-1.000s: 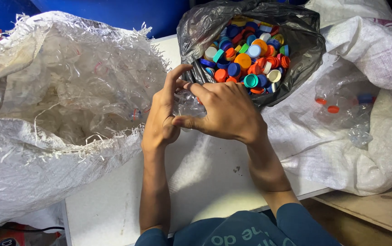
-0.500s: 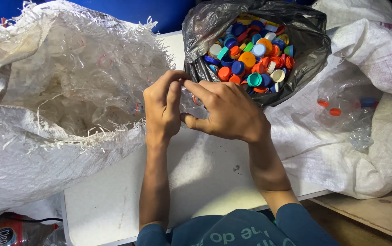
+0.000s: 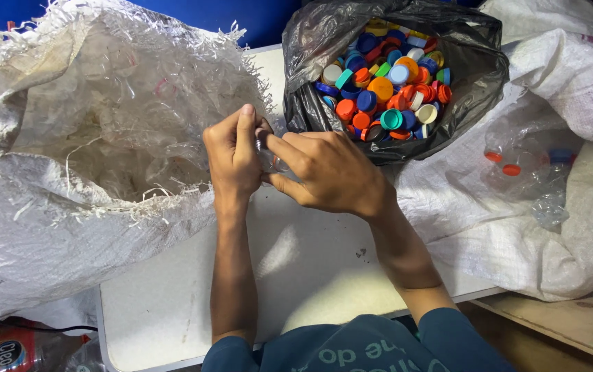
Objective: The recorder is sorting plastic bottles and their caps into different containers and bags in a recycling environment.
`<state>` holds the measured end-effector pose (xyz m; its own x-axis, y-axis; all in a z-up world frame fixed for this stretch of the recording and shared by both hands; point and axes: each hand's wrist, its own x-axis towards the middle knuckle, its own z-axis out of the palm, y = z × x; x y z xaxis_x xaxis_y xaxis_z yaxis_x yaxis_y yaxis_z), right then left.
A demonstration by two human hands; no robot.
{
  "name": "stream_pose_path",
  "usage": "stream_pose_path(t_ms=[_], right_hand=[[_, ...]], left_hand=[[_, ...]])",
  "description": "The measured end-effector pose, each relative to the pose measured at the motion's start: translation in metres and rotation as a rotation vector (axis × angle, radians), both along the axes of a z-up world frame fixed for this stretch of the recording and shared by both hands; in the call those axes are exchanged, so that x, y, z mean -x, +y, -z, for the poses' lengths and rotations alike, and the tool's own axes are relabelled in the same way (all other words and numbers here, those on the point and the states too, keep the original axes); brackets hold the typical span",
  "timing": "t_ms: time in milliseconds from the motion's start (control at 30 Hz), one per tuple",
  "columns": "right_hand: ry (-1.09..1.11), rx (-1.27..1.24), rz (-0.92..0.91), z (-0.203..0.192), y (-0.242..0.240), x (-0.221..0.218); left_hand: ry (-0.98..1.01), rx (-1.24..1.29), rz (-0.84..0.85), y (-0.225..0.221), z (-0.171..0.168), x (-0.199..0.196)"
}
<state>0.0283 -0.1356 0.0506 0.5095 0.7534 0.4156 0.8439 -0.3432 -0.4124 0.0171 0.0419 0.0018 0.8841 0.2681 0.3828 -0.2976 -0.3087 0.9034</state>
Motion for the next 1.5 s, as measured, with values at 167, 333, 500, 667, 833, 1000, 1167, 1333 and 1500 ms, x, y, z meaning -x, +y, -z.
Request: stream_pose_path(t_ms=[167,333,500,667,833,1000,1167,1333,1500], right_hand=[[-0.085,0.021,-0.048,0.008,0.003,-0.001],[-0.134,0.027,-0.08,0.008,0.002,-0.005],[-0.092,-0.103,-0.045,0.007,0.003,-0.011],[-0.068,-0.152,-0.059,0.004,0.03,-0.006],[-0.12,-0.187,-0.168,0.005,0.093,-0.001],[-0.306,-0.022,-0.165,0.025,0.166,-0.006],[-0.248,-0.15,-0.097,0.056,0.199,-0.014],[-0.189,-0.132,-0.12,0.05,0.176,-0.015],[-0.186,-0.127,-0.236,0.032,0.138,-0.021]], left_hand=[[0.0,-0.018,-0.07,0.002,0.004,0.001],[-0.087,0.014,-0.099,0.0,-0.002,0.006],[-0.124,0.053,-0.246,0.004,-0.028,0.026],[-0.454,0.411,-0.365,0.046,-0.027,0.055],[-0.534,0.682,-0.266,0.056,-0.039,0.081],[-0.561,0.504,-0.391,0.054,-0.026,0.076],[-0.566,0.49,-0.399,0.051,-0.025,0.07],[-0.55,0.455,-0.39,0.056,-0.017,0.064],[-0.519,0.396,-0.445,0.056,-0.009,0.056]])
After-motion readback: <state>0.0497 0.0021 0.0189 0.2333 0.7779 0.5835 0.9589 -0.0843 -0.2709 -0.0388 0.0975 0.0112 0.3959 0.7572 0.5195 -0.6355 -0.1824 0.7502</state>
